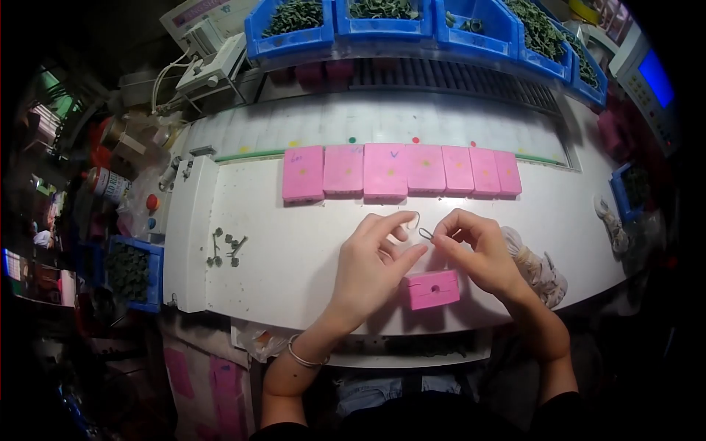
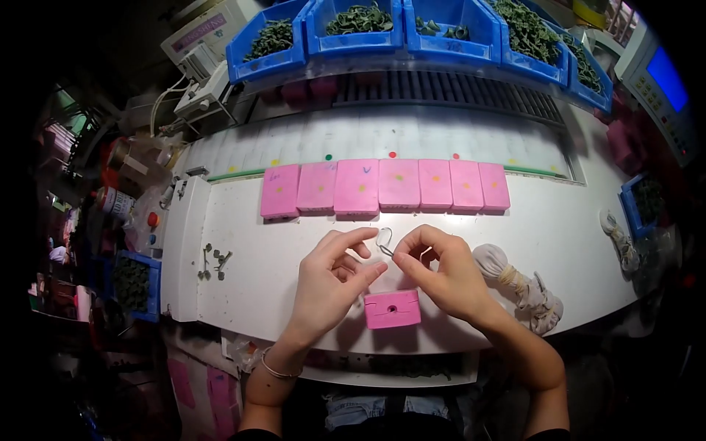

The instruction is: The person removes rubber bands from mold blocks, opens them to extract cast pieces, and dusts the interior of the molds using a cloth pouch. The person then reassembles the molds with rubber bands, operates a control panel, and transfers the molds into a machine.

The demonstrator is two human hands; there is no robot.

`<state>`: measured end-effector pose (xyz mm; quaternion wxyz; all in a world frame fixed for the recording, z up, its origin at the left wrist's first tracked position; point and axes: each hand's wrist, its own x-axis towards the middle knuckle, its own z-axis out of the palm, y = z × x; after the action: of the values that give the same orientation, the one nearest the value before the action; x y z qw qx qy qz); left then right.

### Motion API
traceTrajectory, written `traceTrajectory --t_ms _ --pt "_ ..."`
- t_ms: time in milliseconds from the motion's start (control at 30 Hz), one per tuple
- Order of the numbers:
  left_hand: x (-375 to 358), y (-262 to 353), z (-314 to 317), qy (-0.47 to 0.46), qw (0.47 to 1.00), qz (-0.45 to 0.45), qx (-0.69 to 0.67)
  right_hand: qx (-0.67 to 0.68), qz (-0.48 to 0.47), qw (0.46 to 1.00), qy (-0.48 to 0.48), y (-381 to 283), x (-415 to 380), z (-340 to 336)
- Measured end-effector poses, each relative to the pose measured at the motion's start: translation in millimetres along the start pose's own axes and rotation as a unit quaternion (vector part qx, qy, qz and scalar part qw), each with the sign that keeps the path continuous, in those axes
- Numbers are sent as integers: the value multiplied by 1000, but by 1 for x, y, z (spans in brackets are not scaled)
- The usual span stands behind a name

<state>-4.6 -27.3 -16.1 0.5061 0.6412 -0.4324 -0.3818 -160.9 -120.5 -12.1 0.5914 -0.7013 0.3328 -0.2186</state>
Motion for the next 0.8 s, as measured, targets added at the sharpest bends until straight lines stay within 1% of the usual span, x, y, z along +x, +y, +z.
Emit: traceTrajectory --t_ms 33,100,133,200,233,267,333,400,433,467,533,567,600,633,667,700,733,767,800 --pt "0 4 -1 -7 999 31 -23 0 -1 1000 0 -2 -1 -1" --pt "0 5 0 -7 998 51 -36 -7 -54 998 -38 -7 -2 -2" --pt "0 7 0 -9 996 69 -50 -7 -56 998 -39 -11 -2 -3" --pt "-2 14 0 -11 996 68 -64 76 -143 984 -69 -24 -6 -7" --pt "-6 17 -1 -13 995 65 -80 181 -103 973 -102 -37 -12 -6" --pt "-9 24 -2 -24 993 46 -104 237 -65 958 -147 -43 -18 -12" --pt "-15 40 -9 -70 991 81 -80 255 -150 946 -134 -48 -24 -10" --pt "-25 52 -13 -121 989 75 -39 105 -233 965 -65 -68 -33 -2" --pt "-29 58 -14 -158 984 75 -39 33 -328 944 -17 -60 -33 1" --pt "-33 62 -15 -188 980 62 -31 -145 -410 899 54 -62 -33 3" --pt "-36 57 -10 -174 977 125 4 -293 -446 843 74 -66 -39 6" --pt "-37 54 -8 -176 977 124 3 -250 -417 872 56 -63 -40 7" --pt "-38 49 -5 -124 983 138 14 -251 -415 873 57 -59 -45 7" --pt "-39 43 -3 -72 986 150 25 -185 -316 928 64 -54 -51 4" --pt "-40 35 -2 -11 976 195 100 -116 -211 968 71 -49 -57 1" --pt "-41 30 -2 16 969 209 130 -94 -187 975 77 -44 -59 -5" --pt "-41 25 -1 43 961 223 160 -94 -185 975 79 -35 -62 -10" --pt "-43 8 1 40 961 221 159 -49 -163 982 77 -24 -66 -14" --pt "-46 -15 4 -4 979 173 109 -3 -141 987 73 -13 -70 -18"
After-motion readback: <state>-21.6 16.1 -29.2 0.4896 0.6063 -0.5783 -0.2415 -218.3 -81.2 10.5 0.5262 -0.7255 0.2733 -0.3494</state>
